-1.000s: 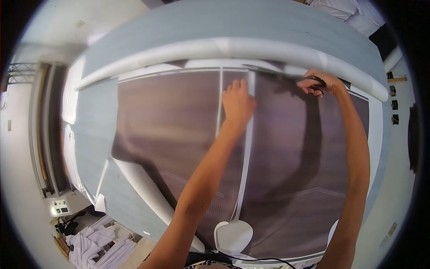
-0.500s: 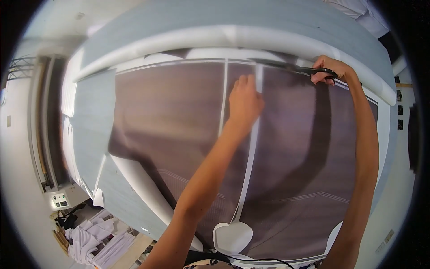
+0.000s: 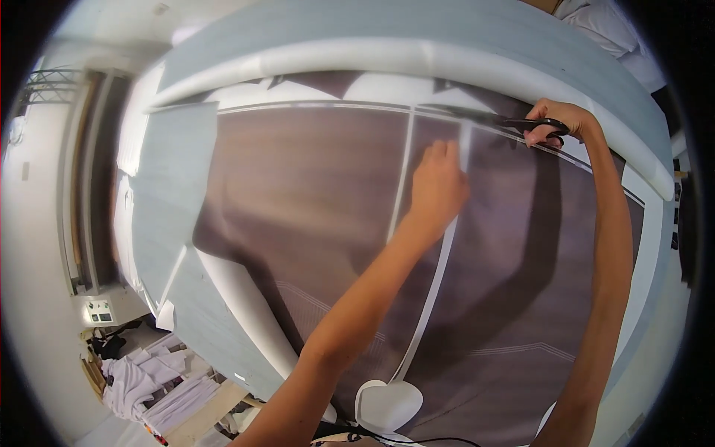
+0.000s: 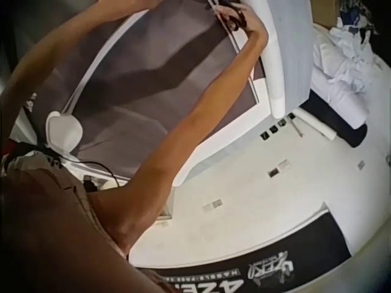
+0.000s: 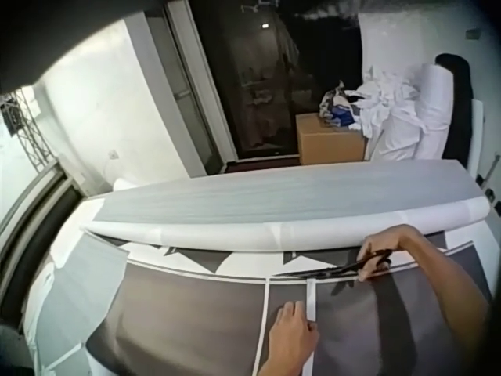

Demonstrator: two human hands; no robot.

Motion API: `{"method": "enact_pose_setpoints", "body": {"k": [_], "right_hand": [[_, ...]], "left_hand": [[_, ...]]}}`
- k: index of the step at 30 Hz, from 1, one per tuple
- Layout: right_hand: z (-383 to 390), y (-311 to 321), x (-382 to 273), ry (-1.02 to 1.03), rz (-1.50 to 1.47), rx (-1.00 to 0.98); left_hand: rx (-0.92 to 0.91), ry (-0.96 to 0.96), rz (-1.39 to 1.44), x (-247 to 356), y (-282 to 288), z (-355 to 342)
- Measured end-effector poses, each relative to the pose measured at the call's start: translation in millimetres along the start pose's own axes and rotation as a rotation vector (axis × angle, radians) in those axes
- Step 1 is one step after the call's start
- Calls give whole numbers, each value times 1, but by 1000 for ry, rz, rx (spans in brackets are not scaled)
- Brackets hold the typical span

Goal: Cutting out garment patterns from a large roll of white fabric using scissors on a production table.

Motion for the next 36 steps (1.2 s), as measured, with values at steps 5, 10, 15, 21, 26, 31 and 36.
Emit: {"method": "enact_pose_setpoints", "body": {"k": [5, 10, 15, 21, 26, 31, 36], "right_hand": [[-1, -6, -11, 9, 53, 22], [11, -13, -27, 36, 77, 32], [25, -26, -53, 0, 103, 47], [30, -31, -59, 52, 33, 43], [40, -44, -73, 86, -19, 96], [49, -53, -87, 108, -36, 121], [61, -58, -104, 118, -33, 139]], "left_hand": [[-20, 13, 23, 17, -4, 4], [-47, 29, 28, 48, -5, 9], [-68, 45, 40, 68, 3, 21], [-79, 33, 156, 90, 17, 33], [-115, -25, 160, 113, 22, 34], [-164, -57, 158, 139, 27, 33], [-209, -40, 232, 161, 38, 35]]}}
Point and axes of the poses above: each hand's wrist, its own z-axis away from the middle knuckle, its own y-axis out of the back of the hand, x = y × z, the point moved 2 cm from there along -z, towards the middle knuckle, and after that the axes turned 7 degrees about -x, right-handed, at the moved point
